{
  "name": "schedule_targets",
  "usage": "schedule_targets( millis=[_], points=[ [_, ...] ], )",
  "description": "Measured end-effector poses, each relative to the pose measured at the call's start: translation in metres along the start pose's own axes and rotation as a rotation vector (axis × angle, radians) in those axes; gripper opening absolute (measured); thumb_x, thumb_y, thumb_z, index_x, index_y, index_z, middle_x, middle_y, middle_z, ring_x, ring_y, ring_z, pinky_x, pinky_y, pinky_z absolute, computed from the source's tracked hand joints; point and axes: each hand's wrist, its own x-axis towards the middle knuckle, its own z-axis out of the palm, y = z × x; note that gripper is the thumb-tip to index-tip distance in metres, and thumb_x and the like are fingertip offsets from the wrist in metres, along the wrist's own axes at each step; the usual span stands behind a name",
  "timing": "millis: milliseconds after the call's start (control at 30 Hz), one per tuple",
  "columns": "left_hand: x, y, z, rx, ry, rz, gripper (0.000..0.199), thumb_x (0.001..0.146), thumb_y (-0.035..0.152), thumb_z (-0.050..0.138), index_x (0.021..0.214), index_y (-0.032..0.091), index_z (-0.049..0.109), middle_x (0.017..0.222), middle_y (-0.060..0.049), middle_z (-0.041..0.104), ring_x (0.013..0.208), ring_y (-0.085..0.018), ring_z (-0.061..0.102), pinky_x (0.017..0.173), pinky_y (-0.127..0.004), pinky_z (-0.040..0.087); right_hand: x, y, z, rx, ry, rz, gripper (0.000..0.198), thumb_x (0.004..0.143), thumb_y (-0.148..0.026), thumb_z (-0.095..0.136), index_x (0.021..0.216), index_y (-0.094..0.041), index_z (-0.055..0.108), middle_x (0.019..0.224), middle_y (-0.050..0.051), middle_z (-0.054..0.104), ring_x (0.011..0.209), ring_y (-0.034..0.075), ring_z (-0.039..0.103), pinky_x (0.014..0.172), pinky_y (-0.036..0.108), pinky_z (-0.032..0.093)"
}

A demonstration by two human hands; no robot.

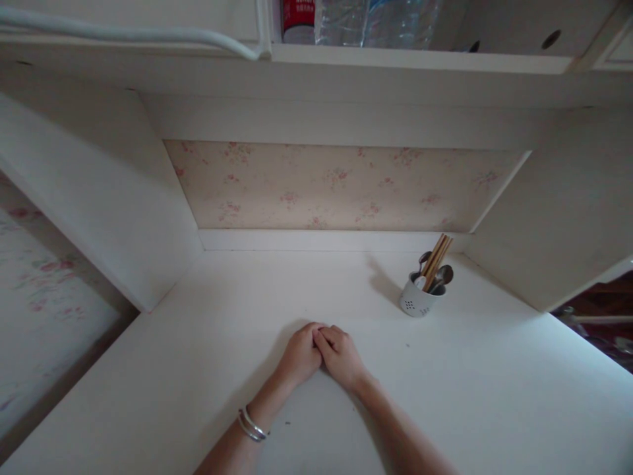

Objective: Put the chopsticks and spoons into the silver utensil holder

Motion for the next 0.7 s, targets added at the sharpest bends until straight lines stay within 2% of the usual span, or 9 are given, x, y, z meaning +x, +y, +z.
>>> schedule_targets(
  millis=[567, 700],
  points=[
    [-0.0030, 0.0016, -0.0002, 0.040, -0.003, 0.012, 0.034, 0.071, 0.003, 0.042, 0.092, 0.017, 0.066, 0.092, -0.005, 0.069, 0.087, -0.016, 0.061, 0.082, -0.026, 0.046, -0.0012, 0.0000, -0.0006, 0.013, -0.004, -0.005, 0.041, 0.098, -0.037, 0.037, 0.066, -0.020, 0.056, 0.069, 0.002, 0.061, 0.070, 0.015, 0.054, 0.069, 0.025, 0.039],
    [-0.0029, -0.0009, 0.0005, 0.045, -0.002, 0.002, 0.036, 0.071, 0.004, 0.043, 0.096, 0.018, 0.065, 0.096, -0.005, 0.069, 0.090, -0.017, 0.061, 0.084, -0.027, 0.046, -0.0015, 0.0002, -0.0005, 0.011, 0.003, -0.004, 0.041, 0.098, -0.036, 0.037, 0.065, -0.020, 0.056, 0.069, 0.001, 0.060, 0.069, 0.014, 0.054, 0.067, 0.024, 0.038]
  ],
)
